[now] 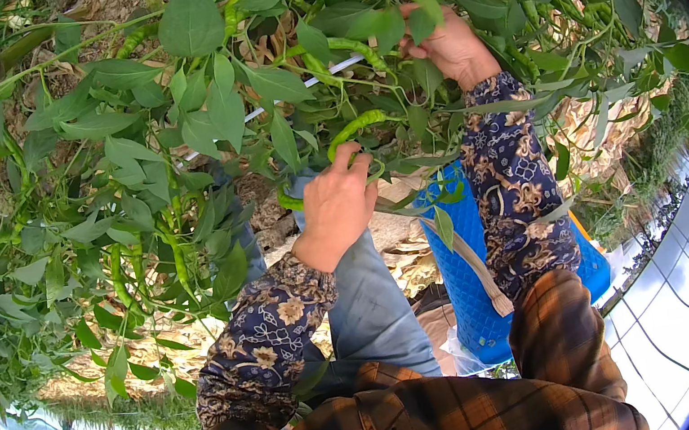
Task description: The person picks green chili peppers from plants by hand and places them into a blue bucket. The person moves between plants, reaches into foliage, and collects peppers, filling the bucket over time.
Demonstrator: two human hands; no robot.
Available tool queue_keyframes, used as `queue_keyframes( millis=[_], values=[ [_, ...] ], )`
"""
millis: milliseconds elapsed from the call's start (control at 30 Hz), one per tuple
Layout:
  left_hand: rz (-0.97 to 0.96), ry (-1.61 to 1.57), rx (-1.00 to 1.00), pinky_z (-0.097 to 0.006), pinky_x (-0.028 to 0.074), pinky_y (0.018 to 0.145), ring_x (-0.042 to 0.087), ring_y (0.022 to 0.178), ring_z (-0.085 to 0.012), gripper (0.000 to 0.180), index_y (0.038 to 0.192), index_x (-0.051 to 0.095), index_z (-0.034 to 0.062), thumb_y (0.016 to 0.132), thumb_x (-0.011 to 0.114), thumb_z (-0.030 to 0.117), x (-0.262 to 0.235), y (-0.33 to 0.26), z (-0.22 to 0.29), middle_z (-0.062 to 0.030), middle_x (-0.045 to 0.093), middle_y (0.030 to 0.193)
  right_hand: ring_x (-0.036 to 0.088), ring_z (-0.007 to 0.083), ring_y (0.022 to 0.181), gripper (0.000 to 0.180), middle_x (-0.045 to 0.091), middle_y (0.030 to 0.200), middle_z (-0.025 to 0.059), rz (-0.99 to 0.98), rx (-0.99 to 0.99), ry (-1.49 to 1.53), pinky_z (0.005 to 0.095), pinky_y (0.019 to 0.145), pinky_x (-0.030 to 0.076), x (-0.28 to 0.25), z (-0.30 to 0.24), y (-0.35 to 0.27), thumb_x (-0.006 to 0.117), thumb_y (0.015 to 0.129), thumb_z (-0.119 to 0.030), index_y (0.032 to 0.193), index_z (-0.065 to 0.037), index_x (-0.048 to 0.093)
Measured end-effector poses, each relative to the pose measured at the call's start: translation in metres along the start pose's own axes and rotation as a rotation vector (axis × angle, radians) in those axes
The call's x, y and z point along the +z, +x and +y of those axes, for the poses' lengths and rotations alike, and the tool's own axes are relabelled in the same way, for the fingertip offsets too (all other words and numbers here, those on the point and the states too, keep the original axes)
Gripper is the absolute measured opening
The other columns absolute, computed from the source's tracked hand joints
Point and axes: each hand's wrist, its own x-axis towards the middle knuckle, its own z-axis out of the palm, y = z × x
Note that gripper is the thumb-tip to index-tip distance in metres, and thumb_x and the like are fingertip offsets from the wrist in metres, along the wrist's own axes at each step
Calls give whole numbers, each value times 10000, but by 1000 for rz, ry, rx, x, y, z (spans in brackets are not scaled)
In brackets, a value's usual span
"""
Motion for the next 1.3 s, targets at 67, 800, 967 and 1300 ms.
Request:
queue_keyframes(
  millis=[67, 800, 967, 1300],
  values=[
    [14, -9, 20, -445, 535, 649, 663, 733, -343, 294, 1083, 635, 48, 805, 680, 133, 1, 1, 0, -68, 580, 1194, 498, 68, 606, 262, 674, 871, 29, -99, 3, -92, 215, 490, 363, -12, 4, 6, 670, 876, -120, 1103, 10, 663],
    [157, -548, 233, -334, 524, 661, 644, 771, -239, 380, 1138, 604, 2, 786, 732, 68, -61, 8, 56, -127, 653, 1048, 560, 91, 649, 83, 673, 881, 115, 87, -545, -110, 228, 578, 462, 81, -16, -182, 661, 898, -32, 900, 37, 616],
    [13, -902, -143, -289, 439, 537, 599, 614, -158, 201, 1044, 605, 2, 933, 625, 168, -69, -16, 31, -114, 694, 836, 625, 169, 762, 177, 687, 868, 127, 239, -413, -293, 308, 714, 523, 70, -32, -116, 623, 938, -126, 968, 47, 643],
    [-82, -1729, -275, -360, 432, 740, 491, 763, -197, 271, 1009, 522, 63, 1005, 484, 331, -64, -45, -3, -48, 489, 749, 627, 378, 882, 199, 661, 927, 199, 418, -732, -2464, 458, 772, 502, -43, 63, 98, 663, 811, -170, 890, 12, 644]
  ],
)
